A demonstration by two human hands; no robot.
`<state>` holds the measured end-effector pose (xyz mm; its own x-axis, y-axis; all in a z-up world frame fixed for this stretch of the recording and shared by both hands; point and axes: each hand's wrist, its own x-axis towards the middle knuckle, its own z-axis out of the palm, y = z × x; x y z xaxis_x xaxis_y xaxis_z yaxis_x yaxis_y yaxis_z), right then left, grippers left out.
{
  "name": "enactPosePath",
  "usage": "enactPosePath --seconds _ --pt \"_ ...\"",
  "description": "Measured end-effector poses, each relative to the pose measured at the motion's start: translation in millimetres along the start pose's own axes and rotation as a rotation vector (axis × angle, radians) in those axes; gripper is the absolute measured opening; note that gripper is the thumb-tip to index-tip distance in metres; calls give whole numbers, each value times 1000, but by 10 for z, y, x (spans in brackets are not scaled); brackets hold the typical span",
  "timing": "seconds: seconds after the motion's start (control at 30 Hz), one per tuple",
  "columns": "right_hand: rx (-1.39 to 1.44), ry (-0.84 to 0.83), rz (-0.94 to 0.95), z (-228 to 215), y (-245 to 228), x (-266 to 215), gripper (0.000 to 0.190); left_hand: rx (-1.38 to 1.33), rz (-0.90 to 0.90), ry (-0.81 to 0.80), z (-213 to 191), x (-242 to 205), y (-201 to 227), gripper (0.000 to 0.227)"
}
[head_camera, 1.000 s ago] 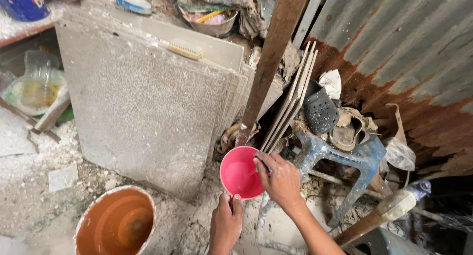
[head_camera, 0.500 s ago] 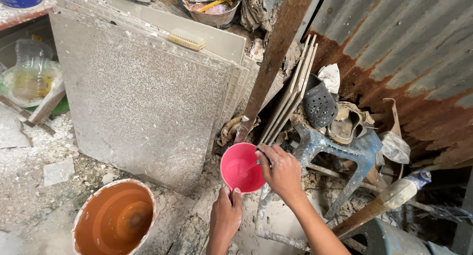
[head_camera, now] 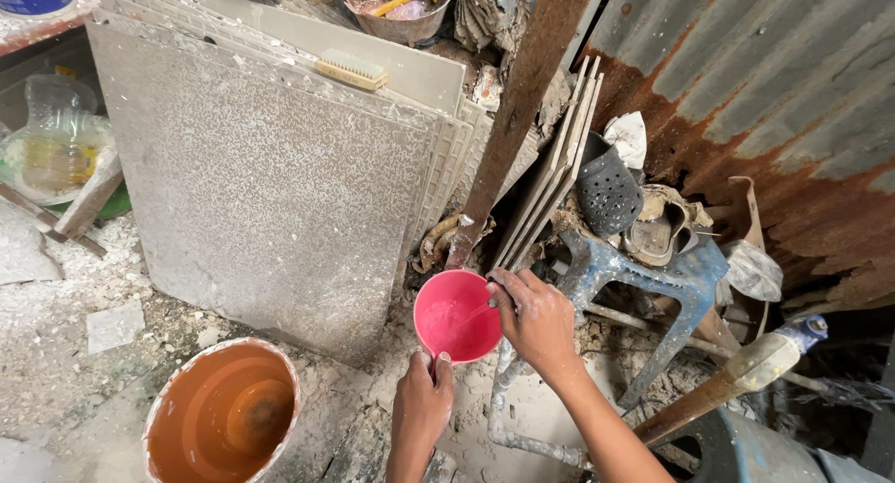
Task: The person brushes a green corrugated metal sheet with a paintbrush, then carries a bucket to a tap to fill a pink cup with water and pours it into the bucket. Finally, the person scoops white gypsum powder from a bag and adds it to the bucket.
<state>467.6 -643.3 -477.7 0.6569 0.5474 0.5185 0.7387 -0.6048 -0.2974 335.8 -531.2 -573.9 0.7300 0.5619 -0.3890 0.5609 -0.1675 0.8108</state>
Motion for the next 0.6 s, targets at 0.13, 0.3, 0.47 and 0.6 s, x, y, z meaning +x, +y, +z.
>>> enactPosePath --seconds 0.13,0.3,0.47,0.6 --pt "4 13 -1 4 -1 0 20 15 -47 -39 -8 12 15 35" --pt "-7 16 17 12 -19 2 20 20 -59 -51 -39 -3 67 36" --pt "-23 4 41 32 -3 5 21 15 -40 -36 -79 -19 96 37" --pt "-19 29 17 47 13 -8 20 18 -26 -23 -74 -30 75 37"
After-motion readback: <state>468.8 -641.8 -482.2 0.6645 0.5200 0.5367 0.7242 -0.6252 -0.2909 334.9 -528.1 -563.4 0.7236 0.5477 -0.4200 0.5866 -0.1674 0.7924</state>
